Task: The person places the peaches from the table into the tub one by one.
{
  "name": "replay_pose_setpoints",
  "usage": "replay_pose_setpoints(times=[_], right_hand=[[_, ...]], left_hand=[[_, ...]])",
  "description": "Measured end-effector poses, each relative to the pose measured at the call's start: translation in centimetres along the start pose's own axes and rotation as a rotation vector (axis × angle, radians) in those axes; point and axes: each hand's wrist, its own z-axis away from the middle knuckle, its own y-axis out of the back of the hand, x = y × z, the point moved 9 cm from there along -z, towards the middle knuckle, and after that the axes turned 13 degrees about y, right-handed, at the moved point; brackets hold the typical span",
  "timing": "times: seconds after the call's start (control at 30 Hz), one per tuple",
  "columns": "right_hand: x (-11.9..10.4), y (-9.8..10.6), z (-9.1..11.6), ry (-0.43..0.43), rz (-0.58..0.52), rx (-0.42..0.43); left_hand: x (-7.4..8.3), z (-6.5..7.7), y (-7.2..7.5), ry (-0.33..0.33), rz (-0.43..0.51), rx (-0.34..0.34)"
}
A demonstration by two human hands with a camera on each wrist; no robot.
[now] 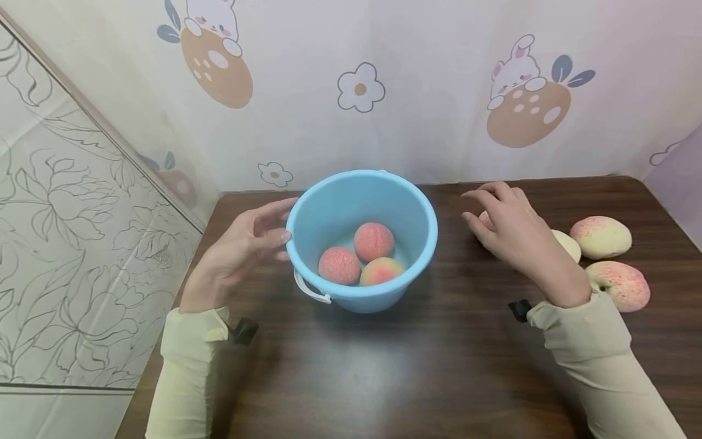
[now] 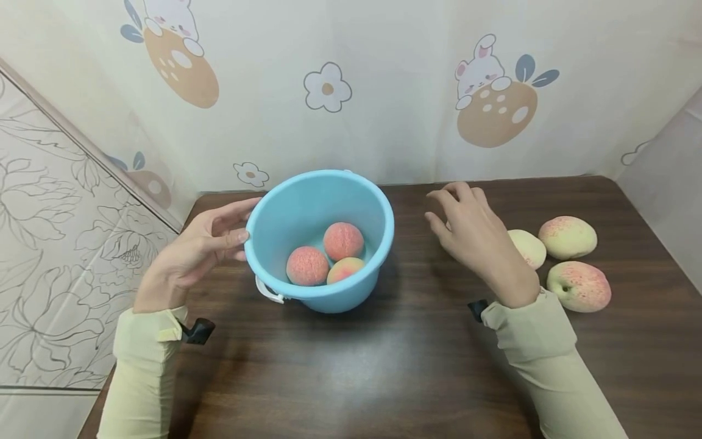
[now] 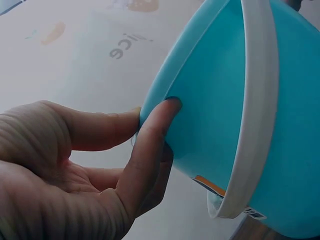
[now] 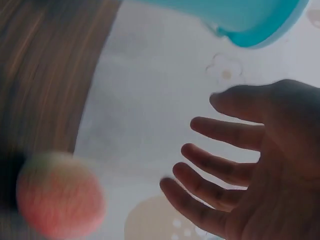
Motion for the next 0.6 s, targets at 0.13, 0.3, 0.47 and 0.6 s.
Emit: replay_pose_setpoints(times=[0.13, 0.3, 0.47, 0.6], right_hand=[[1.3, -0.8, 0.5, -0.004, 0.094, -0.026], [2.8, -1.7, 0.8, 0.004, 0.161, -0.049], [3.9, -2.5, 0.6, 0.005, 0.184, -0.084], [4.8, -3.3, 0.5, -0.008, 0.196, -0.121]], left_hand=[[0.1, -0.4, 0.4, -0.012, 0.019, 0.011], [0.1, -0.7, 0.6, -0.032, 0.051, 0.007], [0.0, -0.9, 0.8, -0.045, 0.071, 0.004], [0.1, -1.1, 0.7, -0.048, 0.073, -0.001]])
